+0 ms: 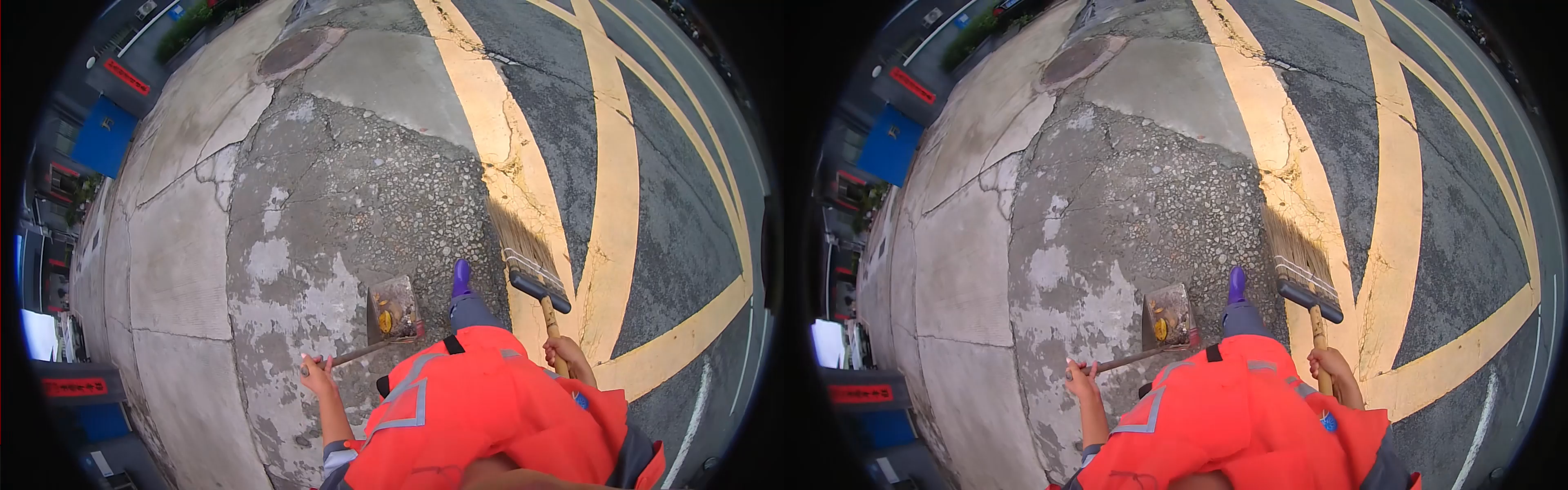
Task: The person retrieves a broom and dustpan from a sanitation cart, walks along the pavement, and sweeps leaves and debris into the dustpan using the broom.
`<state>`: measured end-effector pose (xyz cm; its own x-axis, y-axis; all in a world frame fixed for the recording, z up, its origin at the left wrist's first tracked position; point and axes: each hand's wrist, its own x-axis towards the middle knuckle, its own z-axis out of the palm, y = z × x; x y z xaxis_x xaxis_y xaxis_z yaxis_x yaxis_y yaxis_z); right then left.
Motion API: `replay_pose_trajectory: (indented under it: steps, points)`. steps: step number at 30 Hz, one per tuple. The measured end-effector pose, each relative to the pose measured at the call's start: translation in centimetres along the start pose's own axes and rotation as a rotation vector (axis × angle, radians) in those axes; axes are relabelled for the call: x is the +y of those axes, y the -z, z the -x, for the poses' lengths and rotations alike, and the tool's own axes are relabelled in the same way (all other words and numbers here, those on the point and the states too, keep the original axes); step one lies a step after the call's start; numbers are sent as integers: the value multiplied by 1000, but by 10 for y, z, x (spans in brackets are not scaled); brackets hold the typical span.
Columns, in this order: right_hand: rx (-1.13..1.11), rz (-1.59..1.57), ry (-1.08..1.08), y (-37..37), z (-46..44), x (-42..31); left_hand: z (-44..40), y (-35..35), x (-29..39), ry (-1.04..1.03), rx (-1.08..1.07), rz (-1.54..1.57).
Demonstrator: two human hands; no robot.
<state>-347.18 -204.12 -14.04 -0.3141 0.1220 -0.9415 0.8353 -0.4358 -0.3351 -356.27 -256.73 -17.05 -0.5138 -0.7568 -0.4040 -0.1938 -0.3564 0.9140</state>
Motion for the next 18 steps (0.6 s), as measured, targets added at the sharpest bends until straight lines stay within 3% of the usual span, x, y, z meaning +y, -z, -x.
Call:
replay_pose_trajectory:
  steps: [9,18]
  points:
    - [-108,227,2,-57,-84,-248,-33,-199,46,-43,-41,25]
    - [-184,539,101,-112,-201,-436,-83,-379,52,-56,-24,-37]
